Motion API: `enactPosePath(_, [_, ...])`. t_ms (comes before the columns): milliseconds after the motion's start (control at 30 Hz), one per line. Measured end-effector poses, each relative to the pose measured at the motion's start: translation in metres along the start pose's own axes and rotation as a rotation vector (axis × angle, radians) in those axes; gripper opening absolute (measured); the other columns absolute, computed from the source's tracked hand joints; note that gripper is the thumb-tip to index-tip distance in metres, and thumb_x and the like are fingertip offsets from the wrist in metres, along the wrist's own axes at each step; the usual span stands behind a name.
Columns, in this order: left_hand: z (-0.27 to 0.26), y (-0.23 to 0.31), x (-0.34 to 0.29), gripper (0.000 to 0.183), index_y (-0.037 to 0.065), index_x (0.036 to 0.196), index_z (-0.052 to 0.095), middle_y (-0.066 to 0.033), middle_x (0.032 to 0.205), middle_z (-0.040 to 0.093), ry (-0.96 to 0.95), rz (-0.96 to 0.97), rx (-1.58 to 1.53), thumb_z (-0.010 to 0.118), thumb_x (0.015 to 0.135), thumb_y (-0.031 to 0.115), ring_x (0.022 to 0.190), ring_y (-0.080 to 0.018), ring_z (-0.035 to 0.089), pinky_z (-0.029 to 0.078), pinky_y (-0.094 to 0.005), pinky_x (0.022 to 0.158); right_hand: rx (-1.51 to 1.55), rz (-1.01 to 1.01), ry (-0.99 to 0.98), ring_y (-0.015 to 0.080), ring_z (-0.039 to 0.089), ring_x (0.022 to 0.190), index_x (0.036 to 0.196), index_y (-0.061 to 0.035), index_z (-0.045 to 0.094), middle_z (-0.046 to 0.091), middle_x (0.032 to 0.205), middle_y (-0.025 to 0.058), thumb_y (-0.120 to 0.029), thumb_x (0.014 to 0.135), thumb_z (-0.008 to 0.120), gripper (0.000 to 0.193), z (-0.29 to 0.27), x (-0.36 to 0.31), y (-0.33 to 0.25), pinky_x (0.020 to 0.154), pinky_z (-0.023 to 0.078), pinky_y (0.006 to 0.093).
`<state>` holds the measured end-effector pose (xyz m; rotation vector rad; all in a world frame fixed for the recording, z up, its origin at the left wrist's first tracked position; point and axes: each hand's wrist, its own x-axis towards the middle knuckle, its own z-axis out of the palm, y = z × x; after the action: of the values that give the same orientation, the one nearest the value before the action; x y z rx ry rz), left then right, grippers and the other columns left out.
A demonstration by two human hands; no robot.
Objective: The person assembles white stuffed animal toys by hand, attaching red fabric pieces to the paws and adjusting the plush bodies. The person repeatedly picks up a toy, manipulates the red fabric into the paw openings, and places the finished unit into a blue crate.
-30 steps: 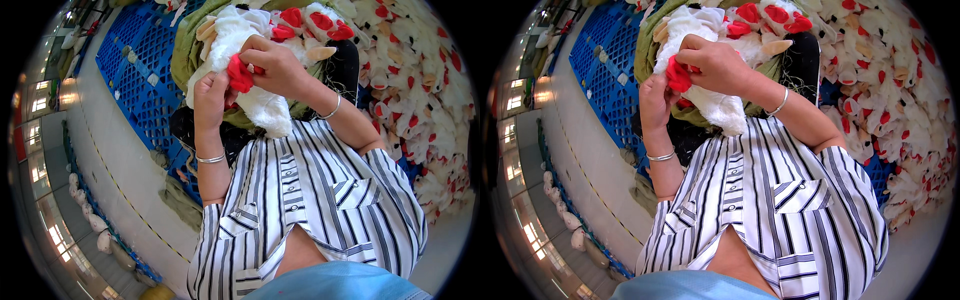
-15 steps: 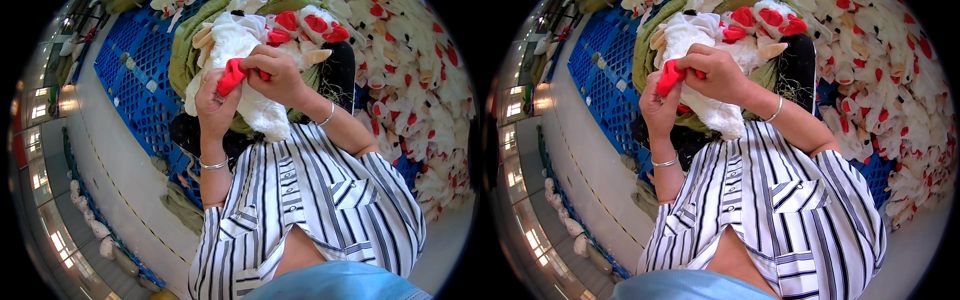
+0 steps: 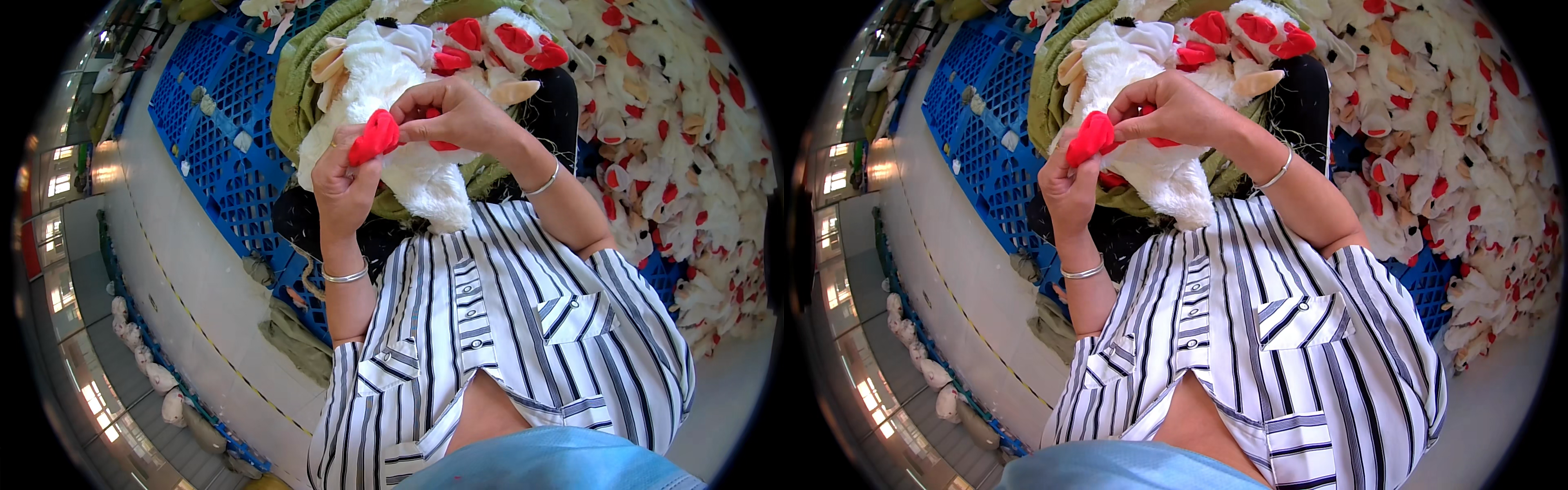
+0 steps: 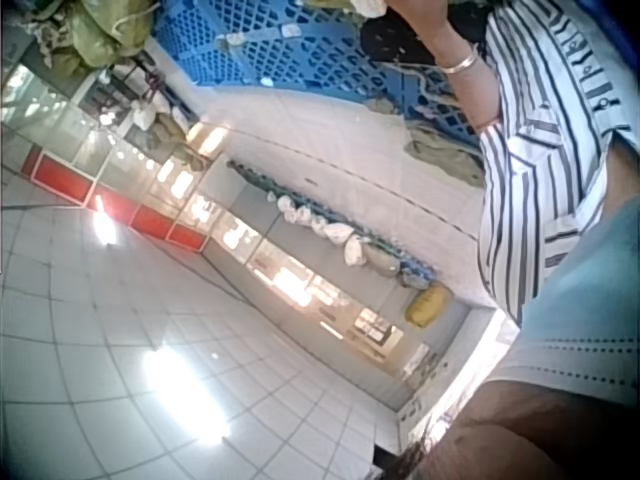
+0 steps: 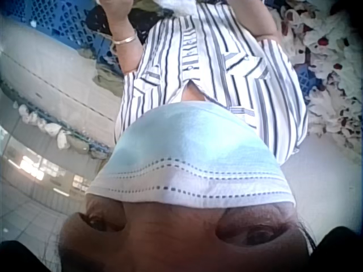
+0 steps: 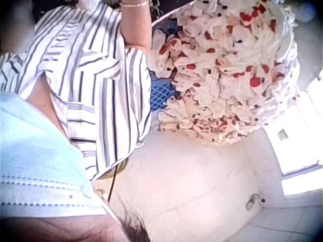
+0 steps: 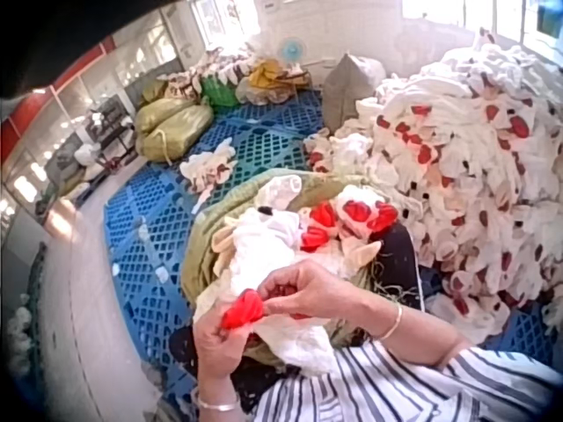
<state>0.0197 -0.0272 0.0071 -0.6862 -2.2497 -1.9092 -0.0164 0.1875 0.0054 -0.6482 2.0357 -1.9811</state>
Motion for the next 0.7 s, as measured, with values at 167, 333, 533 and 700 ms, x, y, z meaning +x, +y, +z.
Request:
enactPosePath(167, [0.0,0.001,0.002,0.013,-0.002,0.1,0.067,-0.0013,0.097,0.063,0.029,-0.063,-0.023,0.062,0.088,-0.003,0.083,-0.006,0.053,0.043,-0.0205,0.071,-0.105,-0.011,0.034,0.0021,0.051,0.064,0.088,-0.0018,0.068,0.06,0.072,-0.0045,-0.009,0.083,0.071,0.01,-0.004,-0.005,-0.005,0.056,0.042,0.0191])
enactPosePath(333, [0.001,-0.002,0.006,0.014,-0.002,0.103,0.065,0.0019,0.094,0.059,0.125,-0.15,0.002,0.066,0.089,-0.001,0.083,-0.005,0.054,0.043,-0.0198,0.072,-0.086,-0.152,0.373,0.0008,0.045,0.059,0.074,-0.0032,0.054,0.05,0.066,-0.0057,-0.008,0.082,0.07,0.019,-0.006,0.001,-0.014,0.051,0.035,0.0196])
enactPosePath(533, [0.006,-0.005,0.01,0.02,0.002,0.105,0.065,0.0043,0.096,0.061,0.305,-0.107,0.217,0.07,0.086,-0.003,0.086,-0.0055,0.055,0.047,-0.0227,0.081,-0.068,-0.031,0.164,0.0023,0.043,0.064,0.067,-0.0027,0.052,0.052,0.072,-0.0039,-0.01,0.085,0.071,0.027,0.017,-0.026,-0.005,0.052,0.032,0.0221])
enactPosePath(700, [0.025,0.013,0.01,0.028,0.002,0.098,0.058,-0.009,0.104,0.061,0.136,0.068,0.417,0.073,0.075,-0.002,0.093,-0.0243,0.056,0.048,-0.0331,0.081,0.16,-0.01,0.302,0.0031,0.044,0.06,0.078,0.0007,0.058,0.051,0.065,-0.0028,-0.021,0.087,0.071,0.027,0.046,-0.023,0.0,0.052,0.036,0.0222])
